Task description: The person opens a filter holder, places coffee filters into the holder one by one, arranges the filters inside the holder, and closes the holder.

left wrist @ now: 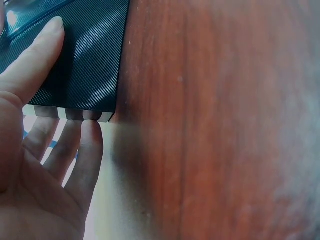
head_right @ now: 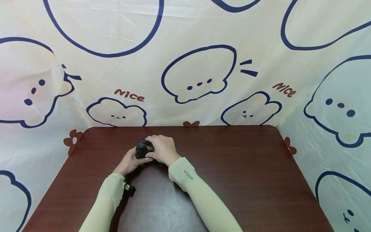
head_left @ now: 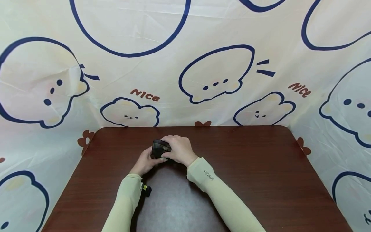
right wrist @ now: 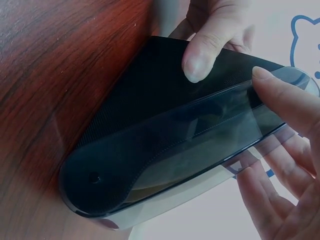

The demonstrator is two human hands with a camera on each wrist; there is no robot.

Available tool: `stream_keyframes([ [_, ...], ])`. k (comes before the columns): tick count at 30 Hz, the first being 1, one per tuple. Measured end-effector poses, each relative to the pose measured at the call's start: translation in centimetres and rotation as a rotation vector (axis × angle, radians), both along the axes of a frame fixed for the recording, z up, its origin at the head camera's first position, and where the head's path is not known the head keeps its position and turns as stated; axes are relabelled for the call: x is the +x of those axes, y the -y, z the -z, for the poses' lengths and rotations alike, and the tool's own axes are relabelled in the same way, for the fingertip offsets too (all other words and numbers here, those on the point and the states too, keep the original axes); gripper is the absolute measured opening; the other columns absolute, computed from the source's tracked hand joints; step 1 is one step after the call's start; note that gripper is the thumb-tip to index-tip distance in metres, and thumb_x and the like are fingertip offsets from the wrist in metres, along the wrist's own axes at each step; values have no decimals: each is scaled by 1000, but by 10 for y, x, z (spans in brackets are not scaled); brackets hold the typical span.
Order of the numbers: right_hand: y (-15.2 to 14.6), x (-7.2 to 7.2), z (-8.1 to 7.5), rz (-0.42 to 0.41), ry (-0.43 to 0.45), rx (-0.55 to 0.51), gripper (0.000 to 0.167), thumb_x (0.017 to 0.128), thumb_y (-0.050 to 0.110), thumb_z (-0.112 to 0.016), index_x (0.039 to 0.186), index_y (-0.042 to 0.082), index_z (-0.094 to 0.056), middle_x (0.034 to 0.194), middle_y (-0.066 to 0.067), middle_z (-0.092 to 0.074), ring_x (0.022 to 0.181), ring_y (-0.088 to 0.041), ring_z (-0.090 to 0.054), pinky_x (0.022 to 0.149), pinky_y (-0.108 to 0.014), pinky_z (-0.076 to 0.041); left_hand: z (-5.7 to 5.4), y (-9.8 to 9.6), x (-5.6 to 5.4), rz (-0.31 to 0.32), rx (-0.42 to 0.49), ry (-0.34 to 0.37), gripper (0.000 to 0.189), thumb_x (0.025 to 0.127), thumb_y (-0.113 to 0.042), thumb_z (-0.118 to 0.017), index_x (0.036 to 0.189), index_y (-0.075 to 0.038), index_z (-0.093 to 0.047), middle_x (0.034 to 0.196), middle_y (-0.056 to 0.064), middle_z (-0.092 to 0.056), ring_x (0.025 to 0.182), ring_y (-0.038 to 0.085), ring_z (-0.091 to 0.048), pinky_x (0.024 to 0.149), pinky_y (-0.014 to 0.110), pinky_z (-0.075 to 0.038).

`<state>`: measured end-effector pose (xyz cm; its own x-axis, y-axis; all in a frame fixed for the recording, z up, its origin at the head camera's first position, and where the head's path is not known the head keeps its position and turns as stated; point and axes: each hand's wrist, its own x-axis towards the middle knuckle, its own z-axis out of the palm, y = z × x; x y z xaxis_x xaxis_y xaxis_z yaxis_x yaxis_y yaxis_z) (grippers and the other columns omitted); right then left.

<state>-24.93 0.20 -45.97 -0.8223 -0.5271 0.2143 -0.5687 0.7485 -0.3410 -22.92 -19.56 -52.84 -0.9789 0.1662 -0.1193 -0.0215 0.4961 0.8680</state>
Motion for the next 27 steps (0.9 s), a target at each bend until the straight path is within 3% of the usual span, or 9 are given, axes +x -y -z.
stream_keyframes([
  [18, -3, 2, 3, -2, 0, 11, 55, 82, 40, -89, 132, 30, -68, 123, 9, -74, 105, -15, -68, 83, -40, -55, 0, 1, -2, 16, -52, -27, 57, 88, -30, -85, 136, -10, -62, 124, 11, -70, 91, 20, -63, 78, 34, -51],
  [27, -15, 0, 5, -77, 102, -41, 61, 87, 27, -86, 142, 25, -61, 128, 2, -70, 112, -16, -67, 95, -39, -55, -2, 4, -1, 9, -70, -28, 55, 89, -31, -84, 135, -10, -61, 115, 12, -71, 77, 20, -64, 71, 34, -53],
])
